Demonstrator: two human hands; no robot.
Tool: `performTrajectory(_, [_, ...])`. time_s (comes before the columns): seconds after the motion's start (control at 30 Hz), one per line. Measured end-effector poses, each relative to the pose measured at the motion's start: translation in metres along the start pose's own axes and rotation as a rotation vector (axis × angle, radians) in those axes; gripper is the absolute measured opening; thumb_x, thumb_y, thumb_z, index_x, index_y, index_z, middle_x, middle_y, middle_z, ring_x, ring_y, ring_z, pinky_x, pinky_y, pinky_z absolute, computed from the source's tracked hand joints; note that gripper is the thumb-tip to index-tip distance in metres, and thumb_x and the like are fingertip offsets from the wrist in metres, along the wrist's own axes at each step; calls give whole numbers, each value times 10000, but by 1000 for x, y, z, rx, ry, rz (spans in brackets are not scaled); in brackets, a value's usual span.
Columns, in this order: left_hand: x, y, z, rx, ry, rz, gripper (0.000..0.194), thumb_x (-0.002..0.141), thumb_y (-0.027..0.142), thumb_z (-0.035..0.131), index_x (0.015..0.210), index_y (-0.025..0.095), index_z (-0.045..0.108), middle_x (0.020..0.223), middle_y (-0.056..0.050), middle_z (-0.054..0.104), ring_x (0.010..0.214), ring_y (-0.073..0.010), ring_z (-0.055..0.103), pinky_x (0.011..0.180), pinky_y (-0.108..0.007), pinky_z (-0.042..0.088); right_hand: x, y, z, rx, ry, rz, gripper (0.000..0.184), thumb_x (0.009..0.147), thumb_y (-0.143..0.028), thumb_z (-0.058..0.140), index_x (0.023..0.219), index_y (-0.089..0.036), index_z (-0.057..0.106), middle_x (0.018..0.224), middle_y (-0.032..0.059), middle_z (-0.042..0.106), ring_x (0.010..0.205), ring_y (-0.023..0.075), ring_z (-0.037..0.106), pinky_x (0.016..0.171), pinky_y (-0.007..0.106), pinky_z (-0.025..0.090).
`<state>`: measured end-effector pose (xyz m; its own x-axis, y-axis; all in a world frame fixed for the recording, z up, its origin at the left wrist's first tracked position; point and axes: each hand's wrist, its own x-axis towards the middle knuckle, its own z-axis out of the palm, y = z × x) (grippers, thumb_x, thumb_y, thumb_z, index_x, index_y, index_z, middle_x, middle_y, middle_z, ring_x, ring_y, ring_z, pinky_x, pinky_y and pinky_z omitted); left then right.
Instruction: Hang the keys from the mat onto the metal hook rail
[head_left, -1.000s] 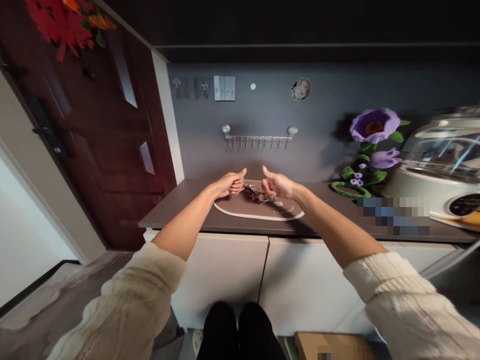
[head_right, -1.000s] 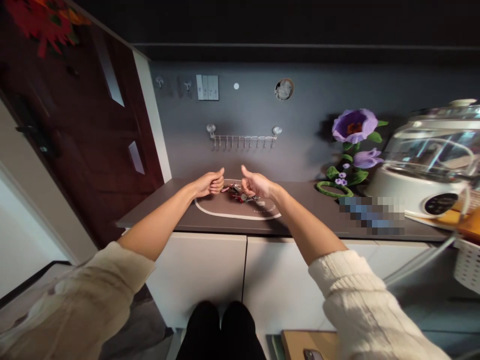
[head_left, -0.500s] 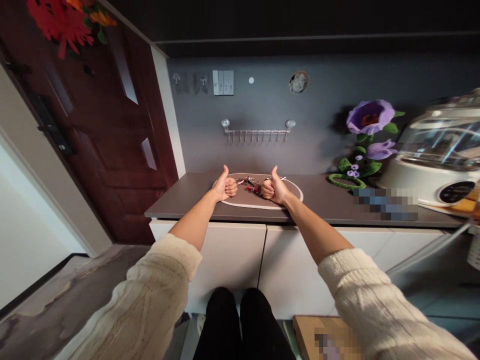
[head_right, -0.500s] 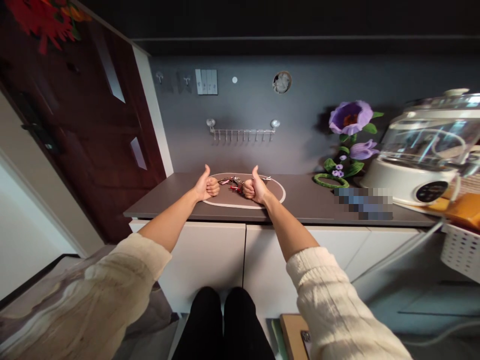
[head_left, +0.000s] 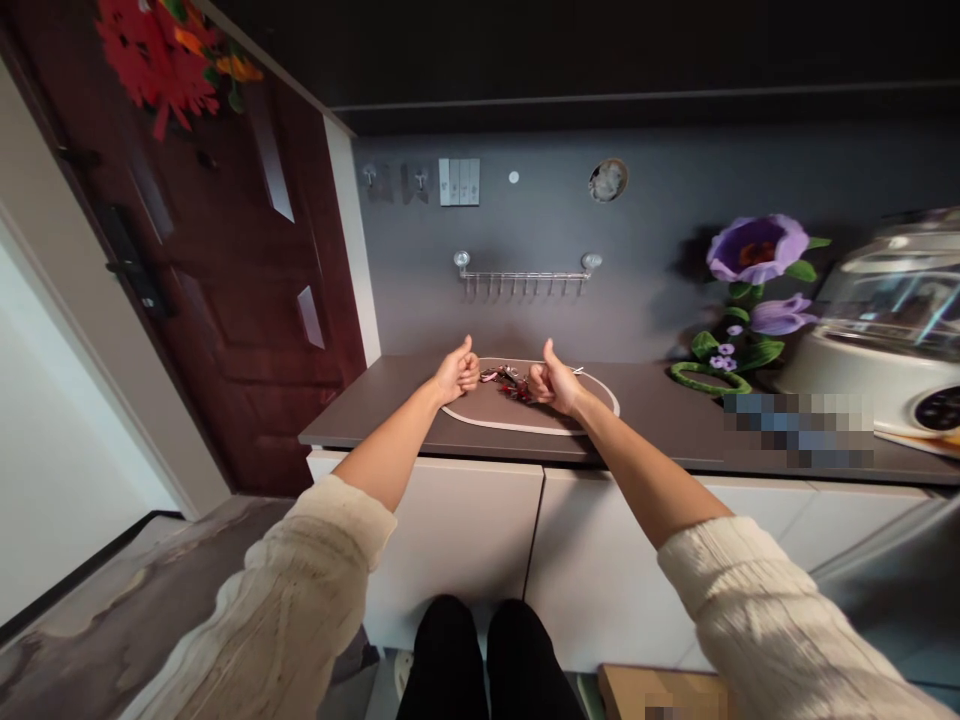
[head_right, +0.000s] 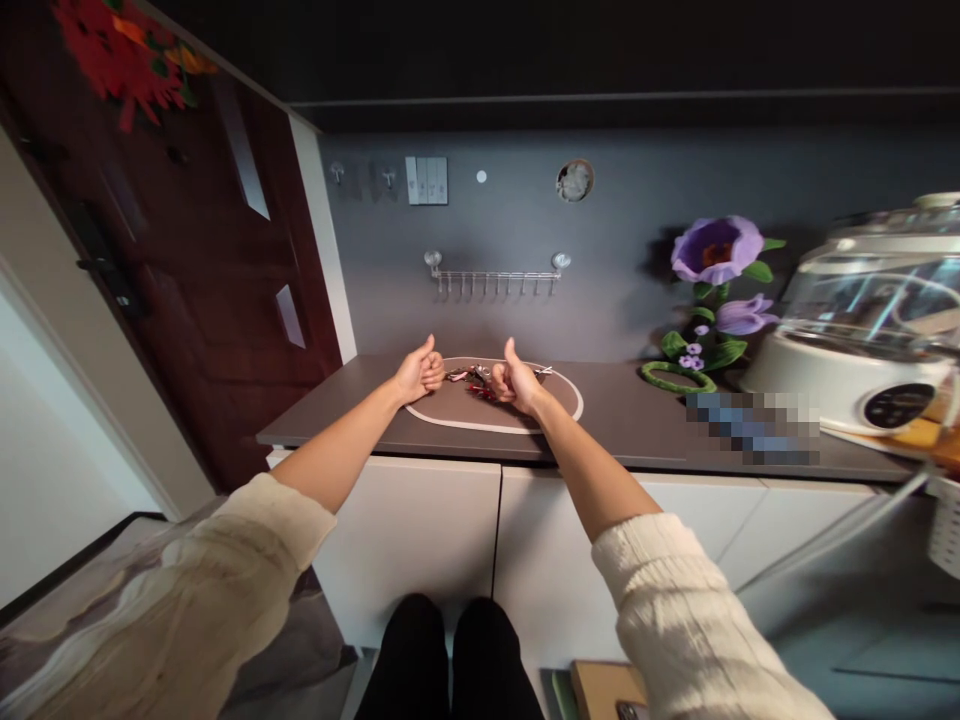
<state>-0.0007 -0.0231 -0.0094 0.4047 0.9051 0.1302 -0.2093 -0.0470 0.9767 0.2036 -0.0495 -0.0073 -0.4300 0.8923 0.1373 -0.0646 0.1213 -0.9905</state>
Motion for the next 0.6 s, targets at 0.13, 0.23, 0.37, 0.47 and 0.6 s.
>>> performTrajectory(0.13, [17, 11, -4, 189, 227, 219, 364, 762, 504, 479, 615, 178, 414, 400, 82, 296, 346, -42, 239, 399, -198, 185, 18, -10, 5, -74, 116, -125, 523, 773, -663, 313, 657, -180, 478, 331, -91, 234, 291, 50, 142, 337, 197, 120])
performTrajectory(0.23, [29, 13, -8, 437, 353, 355, 243, 742, 386, 532, 657, 165, 476, 485, 59, 417, 429, -51, 351, 461, -198, 268, 34, -14, 8, -157, 230, -209, 363, 787, -536, 440, 779, -178, 497, 361, -95, 304, 300, 47, 198, 340, 184, 154])
performTrajectory(0.37, [40, 9, -11, 788, 424, 441, 123, 730, 279, 520, 716, 161, 553, 573, 33, 502, 533, -81, 433, 554, -215, 341, 57, -12, 9, -187, 365, -274, 164, 810, -332, 452, 885, -187, 462, 489, -74, 444, 346, 50, 331, 362, 171, 255])
performTrajectory(0.47, [46, -1, -11, 971, 440, 461, 129, 734, 231, 496, 752, 157, 600, 674, -5, 571, 614, -104, 482, 626, -234, 378, 71, -4, 5, -231, 419, -280, 168, 797, -231, 429, 957, -186, 444, 634, -48, 513, 427, 50, 411, 421, 169, 346])
performTrajectory(0.6, [51, -16, -12, 1175, 369, 512, 188, 758, 253, 489, 823, 168, 644, 800, -49, 616, 740, -142, 521, 719, -265, 395, 78, 10, -5, -456, 497, -297, 213, 765, -183, 442, 973, -166, 487, 760, -11, 551, 539, 59, 476, 550, 197, 424])
